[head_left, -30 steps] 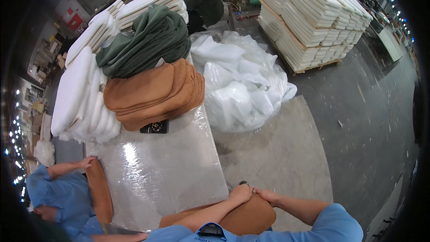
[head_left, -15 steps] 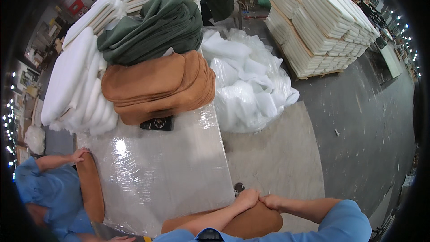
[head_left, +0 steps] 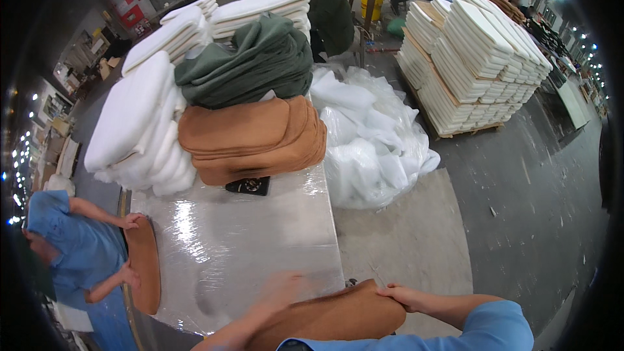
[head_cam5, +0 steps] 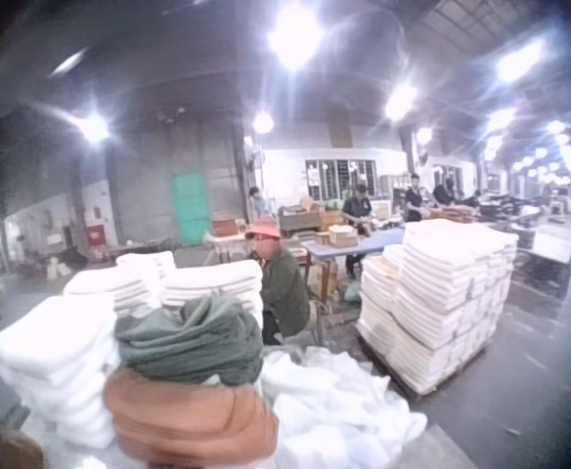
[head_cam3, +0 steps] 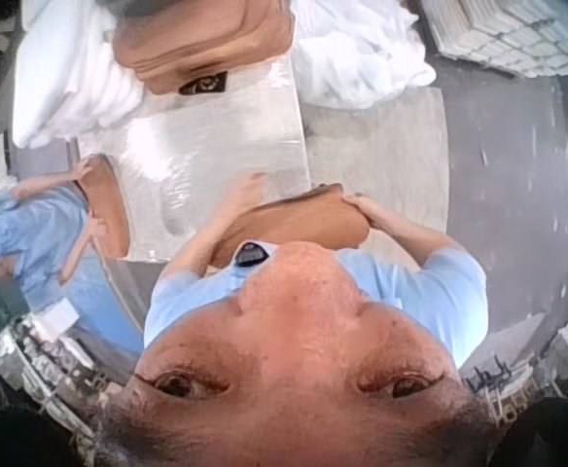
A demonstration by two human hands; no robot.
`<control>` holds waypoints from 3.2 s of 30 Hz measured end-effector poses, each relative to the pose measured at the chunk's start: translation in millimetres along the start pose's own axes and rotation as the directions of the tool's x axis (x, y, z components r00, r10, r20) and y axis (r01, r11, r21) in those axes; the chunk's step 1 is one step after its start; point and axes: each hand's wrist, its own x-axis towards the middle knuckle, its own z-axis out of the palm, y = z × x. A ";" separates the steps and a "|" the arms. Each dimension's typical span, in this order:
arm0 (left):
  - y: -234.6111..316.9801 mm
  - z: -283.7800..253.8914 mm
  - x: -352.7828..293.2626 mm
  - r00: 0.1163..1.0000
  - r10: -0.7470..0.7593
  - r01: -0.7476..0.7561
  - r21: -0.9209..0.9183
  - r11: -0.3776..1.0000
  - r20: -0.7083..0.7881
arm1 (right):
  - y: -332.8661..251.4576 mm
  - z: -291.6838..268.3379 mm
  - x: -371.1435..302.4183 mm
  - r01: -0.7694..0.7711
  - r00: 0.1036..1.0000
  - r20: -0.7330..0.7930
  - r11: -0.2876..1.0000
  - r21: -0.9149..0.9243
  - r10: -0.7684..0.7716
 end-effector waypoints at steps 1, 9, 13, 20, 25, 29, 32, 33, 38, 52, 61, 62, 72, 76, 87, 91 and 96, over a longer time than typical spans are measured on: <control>-14.0 -26.5 -41.4 0.933 0.258 -0.220 0.171 0.960 -0.250 | -1.0 0.6 -18.9 0.012 0.996 -0.089 0.999 0.033 -0.009; -171.1 59.5 -171.4 0.912 -0.365 0.187 -0.982 -0.035 0.186 | -29.2 13.5 -53.6 0.053 0.941 0.338 0.995 -0.089 -0.020; -188.1 72.8 -175.3 0.929 -0.358 0.125 -0.991 0.055 0.097 | -64.3 24.3 -79.1 0.163 0.972 0.199 0.970 -0.179 -0.127; -169.7 79.4 -170.1 0.898 -0.429 0.108 -0.994 0.015 0.091 | -110.8 52.5 -92.0 0.168 0.980 0.166 0.915 -0.367 -0.113; -165.7 77.0 -147.2 0.871 -0.481 0.198 -0.966 0.167 0.096 | -139.2 67.7 -69.5 0.011 1.000 0.021 0.826 -0.563 0.000; -153.2 62.3 -133.6 0.851 -0.524 0.186 -0.952 0.242 0.033 | -131.7 50.6 -14.9 -0.063 0.996 -0.084 0.746 -0.662 0.010; -145.2 51.2 -125.3 0.832 -0.555 0.181 -0.944 0.276 -0.003 | -139.3 54.8 -0.8 -0.065 0.993 -0.113 0.659 -0.749 -0.031; -143.4 44.7 -121.3 0.832 -0.555 0.182 -0.941 0.286 -0.008 | -140.3 54.5 8.3 -0.064 0.990 -0.129 0.625 -0.778 -0.059; -137.3 25.8 -108.8 0.817 -0.577 0.209 -0.927 0.310 -0.009 | -156.4 58.8 29.5 -0.146 0.979 -0.197 0.499 -0.854 -0.051; -137.2 20.8 -96.0 0.797 -0.604 0.216 -0.926 0.309 -0.016 | -158.5 60.4 64.0 -0.028 0.993 -0.070 0.398 -0.917 -0.093; -91.3 14.1 -147.5 0.819 -0.567 0.150 -0.922 0.357 -0.087 | -156.5 48.1 18.9 -0.024 0.988 -0.133 0.775 -0.631 -0.077; -80.8 12.3 -157.5 0.826 -0.557 0.146 -0.921 0.361 -0.087 | -149.4 40.6 -4.2 0.028 0.996 -0.051 0.798 -0.602 -0.074; -97.8 54.4 -155.9 0.860 -0.499 0.145 -0.887 0.438 -0.106 | -139.6 69.4 -101.7 0.102 0.994 0.050 0.707 -0.700 -0.094; -126.8 75.1 -134.9 0.855 -0.518 0.171 -0.934 0.314 -0.018 | -138.9 63.9 -69.6 0.076 0.996 0.026 0.677 -0.732 -0.084; -153.4 72.5 -126.5 0.936 -0.279 0.253 -0.961 0.109 0.214 | -157.7 68.7 -27.0 0.334 0.923 0.029 0.761 -0.556 -0.384; -147.3 100.9 -129.5 0.939 -0.296 0.205 -0.976 0.079 0.173 | -197.6 108.3 -74.8 0.574 0.818 0.230 0.729 -0.372 -0.527; -134.0 139.5 -119.8 0.886 -0.461 0.180 -0.952 0.247 0.048 | -228.6 165.9 -64.1 0.843 0.513 0.144 0.466 -0.267 -0.846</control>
